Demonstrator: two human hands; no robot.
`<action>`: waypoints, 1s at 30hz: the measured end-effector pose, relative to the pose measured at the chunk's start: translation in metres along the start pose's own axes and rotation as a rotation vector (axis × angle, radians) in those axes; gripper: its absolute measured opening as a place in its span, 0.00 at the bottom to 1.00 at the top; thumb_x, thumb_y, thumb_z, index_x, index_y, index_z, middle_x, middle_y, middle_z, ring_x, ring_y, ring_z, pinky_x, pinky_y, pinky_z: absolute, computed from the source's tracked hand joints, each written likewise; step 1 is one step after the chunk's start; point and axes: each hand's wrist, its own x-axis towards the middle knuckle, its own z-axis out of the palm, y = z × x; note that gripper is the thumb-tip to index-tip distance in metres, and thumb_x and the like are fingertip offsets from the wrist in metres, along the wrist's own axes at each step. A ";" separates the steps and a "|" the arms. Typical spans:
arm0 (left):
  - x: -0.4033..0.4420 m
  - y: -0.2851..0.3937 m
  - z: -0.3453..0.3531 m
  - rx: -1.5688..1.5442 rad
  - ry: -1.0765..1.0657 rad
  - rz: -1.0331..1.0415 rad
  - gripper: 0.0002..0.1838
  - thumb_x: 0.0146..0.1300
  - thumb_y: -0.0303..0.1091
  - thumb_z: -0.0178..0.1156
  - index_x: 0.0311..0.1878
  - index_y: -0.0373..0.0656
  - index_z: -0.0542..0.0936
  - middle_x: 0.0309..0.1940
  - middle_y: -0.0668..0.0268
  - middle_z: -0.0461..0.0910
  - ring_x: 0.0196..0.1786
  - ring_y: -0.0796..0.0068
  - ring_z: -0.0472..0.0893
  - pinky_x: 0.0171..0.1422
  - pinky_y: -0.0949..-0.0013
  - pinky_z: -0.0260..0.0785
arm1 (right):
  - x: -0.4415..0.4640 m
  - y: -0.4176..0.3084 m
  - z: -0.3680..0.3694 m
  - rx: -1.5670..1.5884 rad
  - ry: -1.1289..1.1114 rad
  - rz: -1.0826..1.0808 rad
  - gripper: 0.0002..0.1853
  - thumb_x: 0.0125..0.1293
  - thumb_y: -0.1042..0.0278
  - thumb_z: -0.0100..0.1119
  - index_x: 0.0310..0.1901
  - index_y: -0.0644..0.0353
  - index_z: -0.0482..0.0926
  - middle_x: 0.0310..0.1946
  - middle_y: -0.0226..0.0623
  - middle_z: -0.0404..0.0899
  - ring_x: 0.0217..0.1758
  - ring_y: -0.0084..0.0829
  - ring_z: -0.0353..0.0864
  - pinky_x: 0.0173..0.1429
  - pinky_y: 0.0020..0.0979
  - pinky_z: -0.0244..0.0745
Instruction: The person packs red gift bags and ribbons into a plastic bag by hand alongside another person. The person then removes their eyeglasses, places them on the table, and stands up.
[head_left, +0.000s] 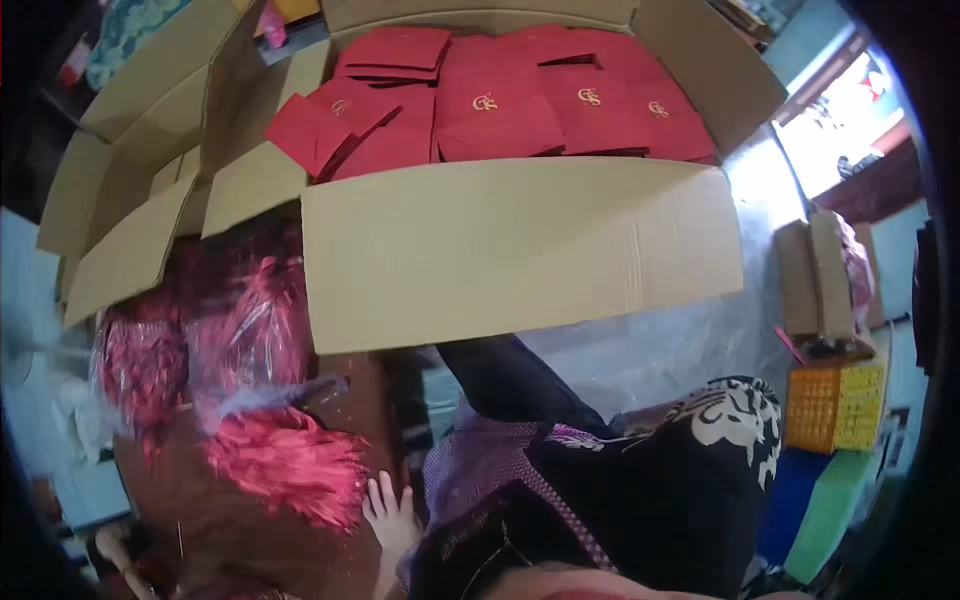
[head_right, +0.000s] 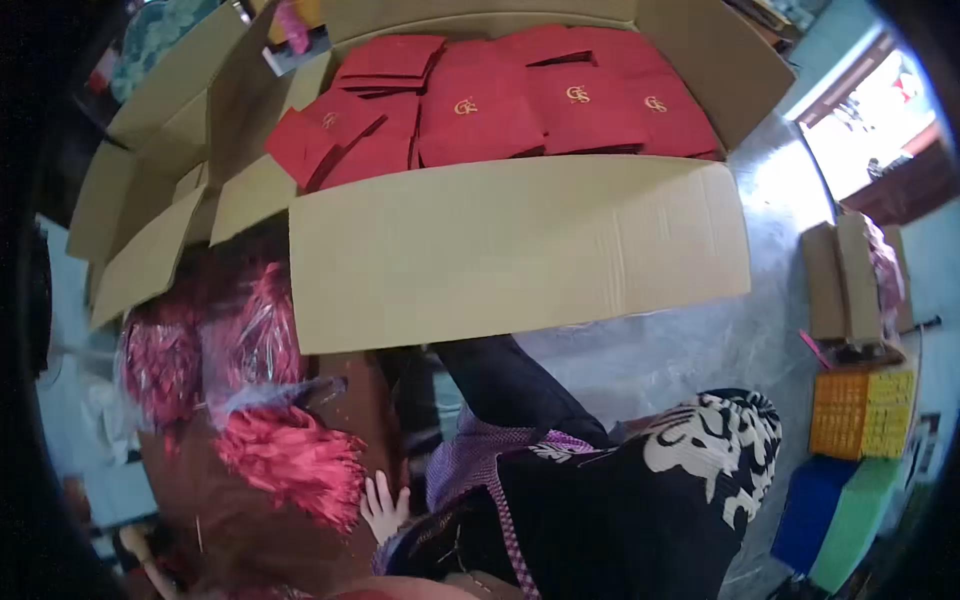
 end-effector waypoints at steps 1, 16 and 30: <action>0.003 0.002 -0.009 -0.015 -0.040 -0.010 0.17 0.51 0.36 0.51 0.46 0.48 0.72 0.62 0.49 0.58 0.64 0.45 0.58 0.60 0.43 0.51 | 0.002 0.008 -0.007 -0.019 -0.018 -0.009 0.08 0.48 0.67 0.55 0.31 0.54 0.79 0.32 0.40 0.79 0.36 0.40 0.78 0.39 0.36 0.72; -0.008 0.020 -0.024 0.068 -0.127 -0.168 0.32 0.46 0.33 0.58 0.59 0.49 0.65 0.65 0.49 0.52 0.66 0.45 0.52 0.64 0.43 0.45 | 0.031 0.035 -0.052 -0.171 0.025 -0.069 0.07 0.48 0.67 0.55 0.30 0.54 0.80 0.31 0.41 0.79 0.36 0.40 0.78 0.38 0.35 0.72; -0.050 -0.032 0.056 0.085 -0.189 -0.300 0.26 0.56 0.40 0.46 0.61 0.51 0.63 0.61 0.51 0.59 0.62 0.49 0.59 0.65 0.41 0.42 | 0.009 -0.012 -0.020 -0.199 -0.043 0.282 0.07 0.48 0.67 0.55 0.30 0.55 0.80 0.30 0.43 0.79 0.35 0.40 0.78 0.37 0.34 0.71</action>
